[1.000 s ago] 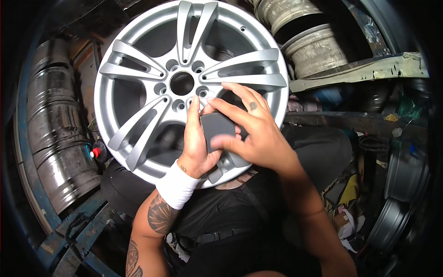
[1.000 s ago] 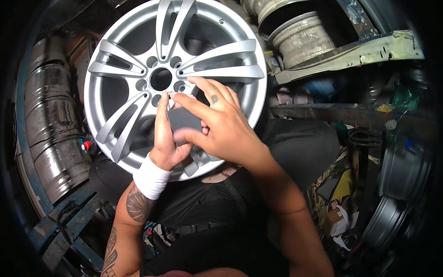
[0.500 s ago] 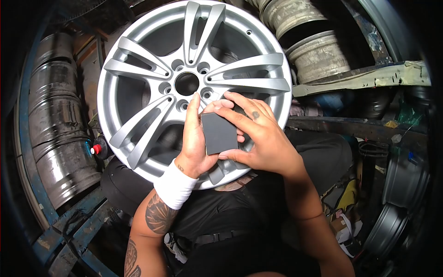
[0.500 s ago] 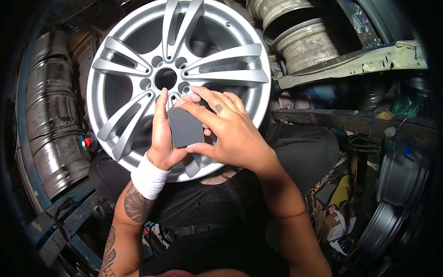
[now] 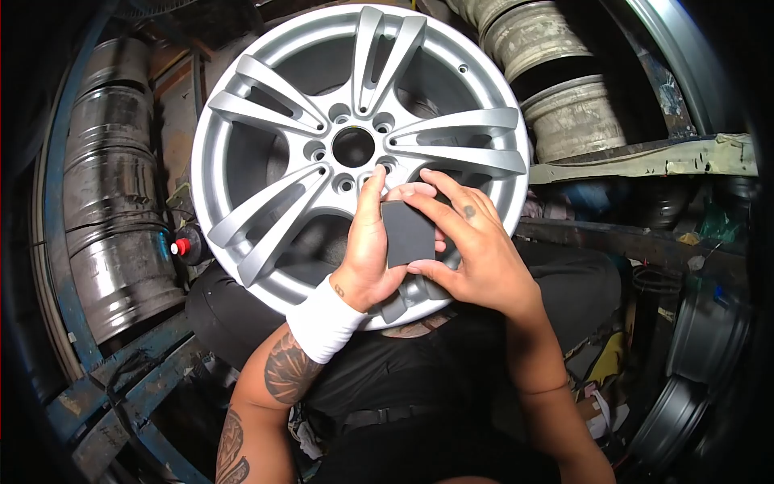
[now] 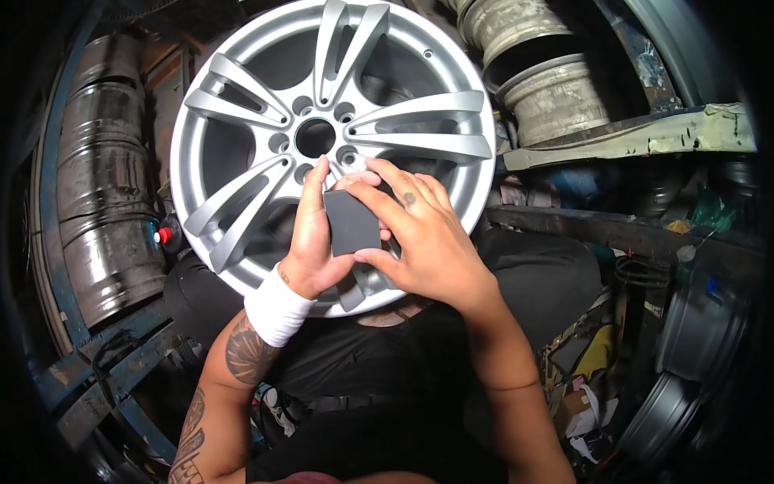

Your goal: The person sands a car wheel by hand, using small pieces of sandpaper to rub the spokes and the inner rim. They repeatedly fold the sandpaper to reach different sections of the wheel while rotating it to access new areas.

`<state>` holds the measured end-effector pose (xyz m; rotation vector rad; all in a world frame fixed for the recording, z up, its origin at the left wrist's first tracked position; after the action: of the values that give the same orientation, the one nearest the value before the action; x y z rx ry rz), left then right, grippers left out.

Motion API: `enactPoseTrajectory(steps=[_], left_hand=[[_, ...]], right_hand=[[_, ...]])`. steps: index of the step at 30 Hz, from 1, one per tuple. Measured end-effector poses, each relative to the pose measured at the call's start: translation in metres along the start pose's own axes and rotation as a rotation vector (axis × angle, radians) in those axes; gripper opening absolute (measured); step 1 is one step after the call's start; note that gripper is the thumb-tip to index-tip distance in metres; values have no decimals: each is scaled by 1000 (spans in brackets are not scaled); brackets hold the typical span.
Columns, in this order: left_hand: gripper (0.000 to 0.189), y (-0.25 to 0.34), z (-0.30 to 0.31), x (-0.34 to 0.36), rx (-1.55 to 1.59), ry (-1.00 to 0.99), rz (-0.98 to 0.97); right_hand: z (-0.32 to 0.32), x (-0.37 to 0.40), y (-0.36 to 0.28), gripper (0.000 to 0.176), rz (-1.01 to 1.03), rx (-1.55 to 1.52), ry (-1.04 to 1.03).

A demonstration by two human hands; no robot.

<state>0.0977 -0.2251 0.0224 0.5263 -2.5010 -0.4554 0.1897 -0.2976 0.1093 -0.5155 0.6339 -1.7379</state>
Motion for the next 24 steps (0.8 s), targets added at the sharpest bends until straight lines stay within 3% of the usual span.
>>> enactPoseTrajectory(steps=[4, 10, 16, 24], left_hand=[[69, 1, -6, 1, -11, 63, -7], [66, 2, -8, 3, 80, -69, 50], [71, 3, -11, 4, 56, -43, 56], [79, 2, -13, 6, 92, -66, 61]], right_hand=[[2, -2, -4, 77, 25, -29, 29], [6, -1, -1, 76, 61, -163, 14], [5, -2, 4, 74, 95, -262, 27], [6, -2, 1, 80, 119, -169, 85]])
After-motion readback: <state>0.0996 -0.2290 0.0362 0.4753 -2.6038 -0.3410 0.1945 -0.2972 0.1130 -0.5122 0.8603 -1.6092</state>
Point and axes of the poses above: each hand's wrist, its own x-axis away from the middle knuckle, its own z-axis out of the back of the hand, y = z × x, the point moved 6 cm from there along -x, towards the middle knuckle, and after that the axes turned 10 degrees about -z, right-handed, at the moved point
